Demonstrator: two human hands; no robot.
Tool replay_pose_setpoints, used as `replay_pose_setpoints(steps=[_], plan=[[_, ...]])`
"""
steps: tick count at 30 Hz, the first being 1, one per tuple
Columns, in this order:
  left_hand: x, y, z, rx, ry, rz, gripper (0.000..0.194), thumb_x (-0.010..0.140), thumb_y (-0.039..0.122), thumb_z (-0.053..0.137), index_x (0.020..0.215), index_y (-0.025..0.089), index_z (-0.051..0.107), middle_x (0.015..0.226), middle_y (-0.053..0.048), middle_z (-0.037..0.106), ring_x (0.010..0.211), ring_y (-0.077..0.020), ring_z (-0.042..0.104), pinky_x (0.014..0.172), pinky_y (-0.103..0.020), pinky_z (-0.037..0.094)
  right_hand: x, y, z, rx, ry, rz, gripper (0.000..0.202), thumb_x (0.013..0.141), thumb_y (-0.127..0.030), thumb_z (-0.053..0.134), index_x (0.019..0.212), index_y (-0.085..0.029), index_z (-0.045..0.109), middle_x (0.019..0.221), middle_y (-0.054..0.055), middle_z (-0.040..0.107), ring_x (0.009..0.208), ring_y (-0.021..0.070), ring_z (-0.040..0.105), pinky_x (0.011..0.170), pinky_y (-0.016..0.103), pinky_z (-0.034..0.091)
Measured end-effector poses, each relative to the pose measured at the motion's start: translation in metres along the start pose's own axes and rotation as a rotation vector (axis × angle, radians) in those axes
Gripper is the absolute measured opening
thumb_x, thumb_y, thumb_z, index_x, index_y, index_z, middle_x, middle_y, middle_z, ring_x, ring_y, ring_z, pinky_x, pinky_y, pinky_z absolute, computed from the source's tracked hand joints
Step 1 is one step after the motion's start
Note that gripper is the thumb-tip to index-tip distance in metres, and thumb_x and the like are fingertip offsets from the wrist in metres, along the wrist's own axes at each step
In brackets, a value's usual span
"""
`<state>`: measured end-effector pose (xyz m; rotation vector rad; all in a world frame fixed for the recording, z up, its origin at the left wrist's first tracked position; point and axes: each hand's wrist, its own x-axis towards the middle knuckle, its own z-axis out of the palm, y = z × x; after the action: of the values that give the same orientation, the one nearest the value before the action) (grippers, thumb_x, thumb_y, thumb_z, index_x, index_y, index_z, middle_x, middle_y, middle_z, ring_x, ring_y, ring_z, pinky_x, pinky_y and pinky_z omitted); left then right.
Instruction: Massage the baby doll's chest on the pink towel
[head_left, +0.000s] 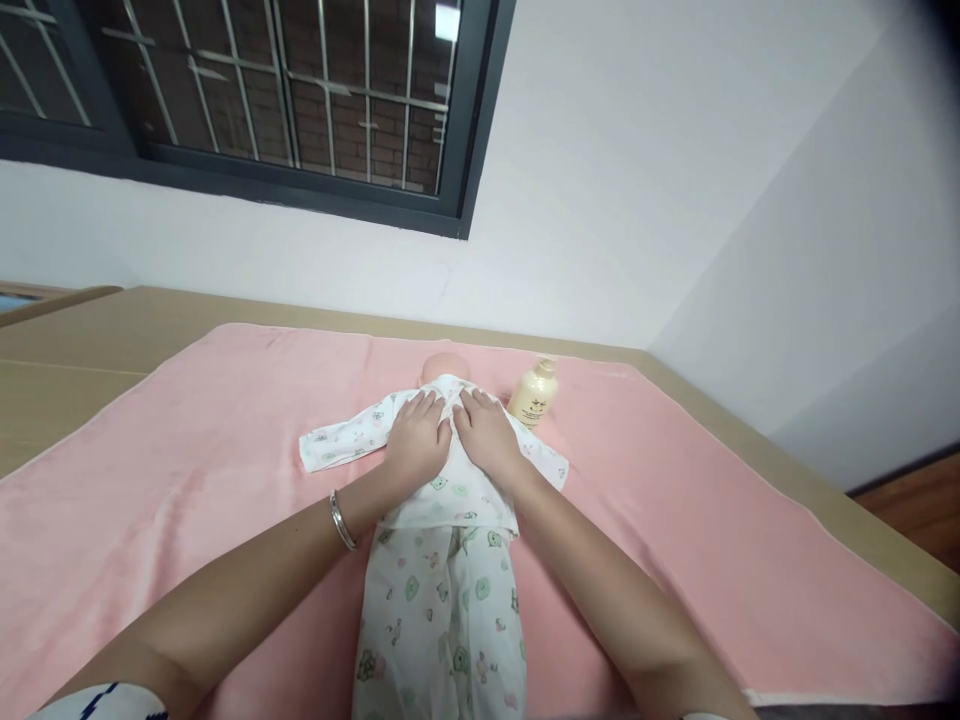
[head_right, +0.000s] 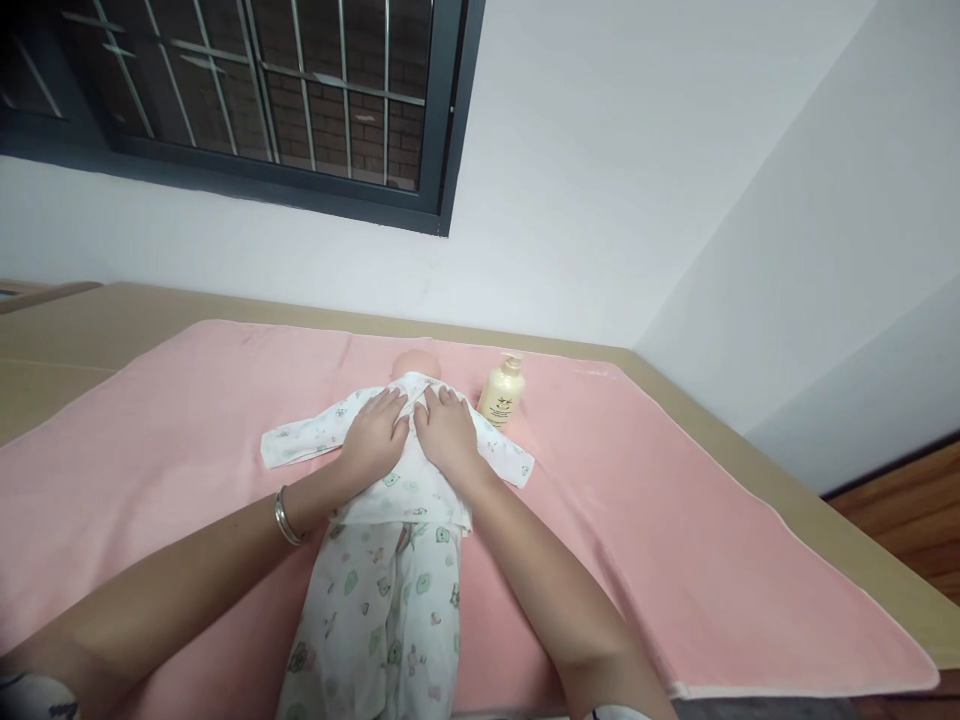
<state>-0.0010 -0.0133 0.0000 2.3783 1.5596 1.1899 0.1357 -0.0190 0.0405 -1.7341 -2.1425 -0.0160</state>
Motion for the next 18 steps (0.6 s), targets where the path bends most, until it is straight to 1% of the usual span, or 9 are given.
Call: replay_pose_setpoints(steps=[3,5,7,10,12,14,16,18], plan=[[0.003,-0.004,0.001,-0.040,-0.033,-0.039,0.047,0.093,0.027,0.043,0.136,0.012,0.056,0.147,-0.016,0.053,0.143,-0.0321,0.042,0.119,-0.054,0.031,-0.011,-0.013,-0.004,-0.114,0.045,0.002,0.043,0.104,-0.027,0.033,0.135,-0.010,0.057,0.140,0.020,0.057,0.136,0.0300,0.048,0.120,0.049,0.022],[0.008,-0.008,-0.001,-0.065,-0.066,-0.051,0.049,0.093,0.028,0.043,0.138,0.012,0.054,0.149,-0.015,0.052,0.143,-0.0311,0.041,0.120,-0.053,0.030,-0.013,-0.016,-0.003,-0.101,0.026,-0.005,0.044,0.104,-0.024,0.032,0.136,-0.008,0.057,0.141,0.020,0.056,0.136,0.0292,0.048,0.119,0.044,0.025],[0.014,-0.013,-0.004,-0.093,-0.105,-0.080,0.050,0.093,0.028,0.044,0.138,0.011,0.055,0.148,-0.014,0.054,0.142,-0.0295,0.043,0.121,-0.049,0.030,-0.010,-0.012,-0.001,-0.025,-0.004,-0.002,0.046,0.104,-0.026,0.031,0.140,-0.007,0.053,0.147,0.019,0.052,0.140,0.0279,0.044,0.118,0.041,0.028],[0.019,-0.017,-0.006,-0.105,-0.133,-0.136,0.049,0.094,0.029,0.042,0.135,0.008,0.058,0.145,-0.014,0.056,0.139,-0.0282,0.047,0.121,-0.044,0.032,0.000,0.004,0.005,0.106,-0.057,0.010,0.054,0.104,-0.036,0.033,0.148,-0.005,0.043,0.155,0.018,0.041,0.147,0.0273,0.034,0.121,0.041,0.024],[0.017,-0.013,-0.004,-0.053,-0.114,-0.139,0.049,0.096,0.029,0.039,0.135,0.005,0.057,0.145,-0.017,0.056,0.140,-0.0295,0.046,0.121,-0.045,0.032,0.007,0.013,0.007,0.160,-0.087,0.022,0.059,0.103,-0.039,0.035,0.151,-0.004,0.038,0.158,0.019,0.036,0.149,0.0270,0.028,0.123,0.041,0.021],[0.011,-0.007,-0.002,0.019,-0.090,-0.106,0.049,0.097,0.026,0.035,0.136,0.004,0.056,0.145,-0.018,0.055,0.141,-0.0308,0.044,0.121,-0.047,0.031,0.011,0.017,0.007,0.176,-0.101,0.020,0.059,0.103,-0.038,0.036,0.151,-0.004,0.036,0.159,0.019,0.033,0.150,0.0267,0.026,0.123,0.041,0.018],[0.007,-0.002,0.000,0.055,-0.082,-0.071,0.048,0.097,0.024,0.034,0.136,0.005,0.057,0.145,-0.018,0.056,0.141,-0.0302,0.044,0.121,-0.047,0.031,0.010,0.013,0.003,0.161,-0.111,0.005,0.057,0.103,-0.035,0.035,0.152,-0.005,0.036,0.159,0.019,0.033,0.151,0.0274,0.025,0.123,0.044,0.018],[0.008,-0.001,-0.001,0.034,-0.098,-0.063,0.047,0.097,0.023,0.036,0.135,0.007,0.058,0.145,-0.016,0.056,0.141,-0.0292,0.045,0.121,-0.046,0.031,0.004,0.004,-0.002,0.125,-0.119,0.007,0.055,0.103,-0.031,0.033,0.151,-0.005,0.037,0.157,0.020,0.037,0.149,0.0293,0.029,0.122,0.047,0.021]])
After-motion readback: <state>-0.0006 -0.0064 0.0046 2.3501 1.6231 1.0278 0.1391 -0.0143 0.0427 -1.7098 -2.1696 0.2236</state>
